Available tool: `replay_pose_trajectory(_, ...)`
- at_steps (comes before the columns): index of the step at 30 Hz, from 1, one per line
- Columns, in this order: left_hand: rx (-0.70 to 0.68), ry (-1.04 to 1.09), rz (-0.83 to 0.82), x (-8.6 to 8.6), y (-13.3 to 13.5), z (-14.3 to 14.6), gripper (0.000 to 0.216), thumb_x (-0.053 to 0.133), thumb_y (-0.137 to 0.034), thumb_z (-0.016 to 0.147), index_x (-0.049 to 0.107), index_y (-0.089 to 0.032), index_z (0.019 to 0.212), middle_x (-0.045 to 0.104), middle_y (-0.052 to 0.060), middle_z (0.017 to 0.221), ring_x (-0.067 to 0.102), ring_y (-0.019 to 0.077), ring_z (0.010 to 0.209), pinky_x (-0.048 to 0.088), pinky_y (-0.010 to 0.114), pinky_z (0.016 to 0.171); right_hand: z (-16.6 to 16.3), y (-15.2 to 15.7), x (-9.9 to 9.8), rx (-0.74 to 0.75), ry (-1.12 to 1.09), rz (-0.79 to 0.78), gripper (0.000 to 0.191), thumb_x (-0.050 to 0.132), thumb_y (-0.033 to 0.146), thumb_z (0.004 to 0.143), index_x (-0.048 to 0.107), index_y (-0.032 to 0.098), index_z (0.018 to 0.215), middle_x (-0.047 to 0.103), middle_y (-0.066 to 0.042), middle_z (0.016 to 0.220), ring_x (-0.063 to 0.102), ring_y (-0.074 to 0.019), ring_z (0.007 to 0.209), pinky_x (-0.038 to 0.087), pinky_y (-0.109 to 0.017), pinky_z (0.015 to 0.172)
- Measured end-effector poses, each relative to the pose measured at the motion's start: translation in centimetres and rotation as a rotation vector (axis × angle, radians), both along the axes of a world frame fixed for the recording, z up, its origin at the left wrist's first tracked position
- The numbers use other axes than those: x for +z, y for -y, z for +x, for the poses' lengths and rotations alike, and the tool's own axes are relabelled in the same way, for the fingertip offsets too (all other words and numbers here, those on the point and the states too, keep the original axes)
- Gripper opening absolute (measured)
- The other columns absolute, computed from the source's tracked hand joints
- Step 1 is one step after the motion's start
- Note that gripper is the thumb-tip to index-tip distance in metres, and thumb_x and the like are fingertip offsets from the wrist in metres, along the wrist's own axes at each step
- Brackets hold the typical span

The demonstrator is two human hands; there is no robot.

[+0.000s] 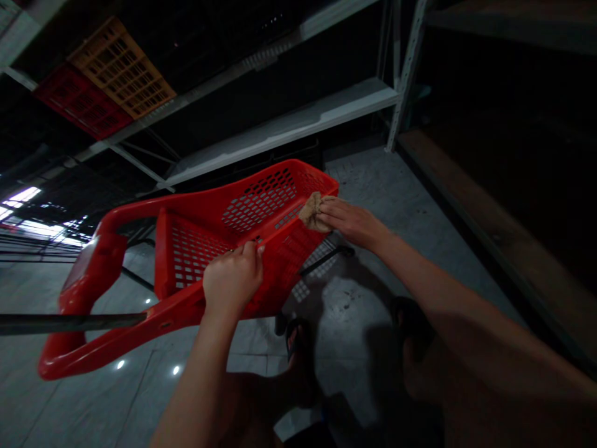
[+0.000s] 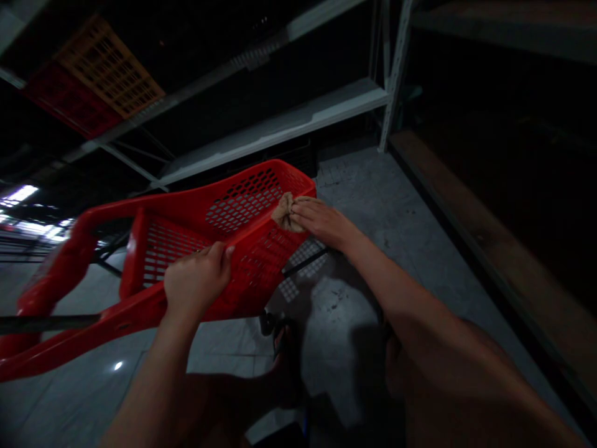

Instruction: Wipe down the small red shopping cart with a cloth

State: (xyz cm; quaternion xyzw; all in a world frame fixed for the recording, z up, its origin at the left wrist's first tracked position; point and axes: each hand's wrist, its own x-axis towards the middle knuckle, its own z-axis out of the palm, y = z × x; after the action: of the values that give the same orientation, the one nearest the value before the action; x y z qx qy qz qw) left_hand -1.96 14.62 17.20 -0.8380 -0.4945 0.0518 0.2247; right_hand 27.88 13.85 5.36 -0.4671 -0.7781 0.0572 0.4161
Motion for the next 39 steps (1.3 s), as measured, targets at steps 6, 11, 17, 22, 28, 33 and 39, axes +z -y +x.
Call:
replay_pose_trajectory(6, 0.017, 0.02, 0.015, -0.1, 0.2, 0.2, 0.041, 0.033, -0.041, 0.108, 0.066, -0.021, 0.093, 0.078, 0.012, 0.086, 0.076, 0.0291, 0.078, 0.037, 0.033, 0.06, -4.3, 0.9, -0.2, -0.247, -0.085, 0.039, 0.062, 0.047, 0.002, 0.081, 0.066, 0.021, 0.137, 0.067, -0.012, 0.138, 0.056, -0.0291, 0.139, 0.041, -0.058, 0.125)
replay_pose_trajectory(11, 0.018, 0.036, 0.004, -0.2, 0.4, 0.4, 0.041, 0.034, -0.04, 0.108, 0.067, -0.021, 0.093, 0.077, 0.012, 0.084, 0.076, 0.0286, 0.077, 0.038, 0.032, 0.061, -8.9, 1.6, -0.8, -0.186, 0.019, 0.18, 0.059, 0.048, 0.002, 0.087, 0.062, 0.023, 0.141, 0.065, -0.01, 0.134, 0.055, -0.0274, 0.134, 0.049, -0.05, 0.118)
replay_pose_trajectory(17, -0.034, 0.042, 0.024, -0.3, 0.4, 0.1, 0.04, 0.034, -0.037, 0.108, 0.067, -0.019, 0.095, 0.076, 0.012, 0.082, 0.075, 0.0283, 0.076, 0.039, 0.032, 0.062, -6.4, -0.5, -0.4, -0.005, 0.166, 0.329, 0.03, 0.048, 0.02, 0.104, 0.071, 0.024, 0.123, 0.071, -0.008, 0.115, 0.062, -0.0243, 0.118, 0.055, -0.045, 0.108)
replay_pose_trajectory(22, -0.056, 0.06, 0.035, -0.4, 0.3, -0.1, 0.04, 0.036, -0.039, 0.108, 0.067, -0.019, 0.094, 0.077, 0.011, 0.082, 0.075, 0.0278, 0.075, 0.039, 0.033, 0.061, 0.1, -2.1, -1.0, -0.265, 0.05, 0.207, 0.028, 0.054, 0.02, 0.096, 0.072, 0.024, 0.118, 0.071, -0.011, 0.114, 0.065, -0.0283, 0.108, 0.057, -0.046, 0.092)
replay_pose_trajectory(28, -0.006, 0.084, 0.034, -0.6, 0.1, 0.5, 0.038, 0.038, -0.04, 0.107, 0.067, -0.02, 0.092, 0.077, 0.01, 0.082, 0.075, 0.0287, 0.074, 0.037, 0.032, 0.06, -2.9, -2.9, -2.7, -0.567, -0.342, 0.151, 0.028, 0.059, 0.014, 0.084, 0.072, 0.026, 0.105, 0.066, -0.008, 0.108, 0.063, -0.0289, 0.107, 0.052, -0.047, 0.096)
replay_pose_trajectory(33, 0.035, 0.071, 0.017, -0.3, 0.0, 0.9, 0.038, 0.038, -0.038, 0.106, 0.068, -0.018, 0.093, 0.077, 0.012, 0.083, 0.074, 0.0292, 0.072, 0.036, 0.031, 0.06, -11.4, -0.7, -2.9, -0.348, -0.343, 0.148, 0.038, 0.057, 0.007, 0.085, 0.072, 0.027, 0.114, 0.063, -0.009, 0.116, 0.061, -0.0262, 0.11, 0.052, -0.042, 0.096)
replay_pose_trajectory(39, 0.008, 0.046, 0.031, -0.1, 0.0, 0.5, 0.04, 0.036, -0.038, 0.107, 0.067, -0.019, 0.091, 0.076, 0.012, 0.08, 0.074, 0.0294, 0.072, 0.034, 0.031, 0.058, -12.7, -0.4, -2.4, 0.064, -0.032, 0.127, 0.026, 0.049, 0.022, 0.101, 0.074, 0.027, 0.108, 0.065, -0.007, 0.103, 0.058, -0.0226, 0.099, 0.052, -0.037, 0.089)
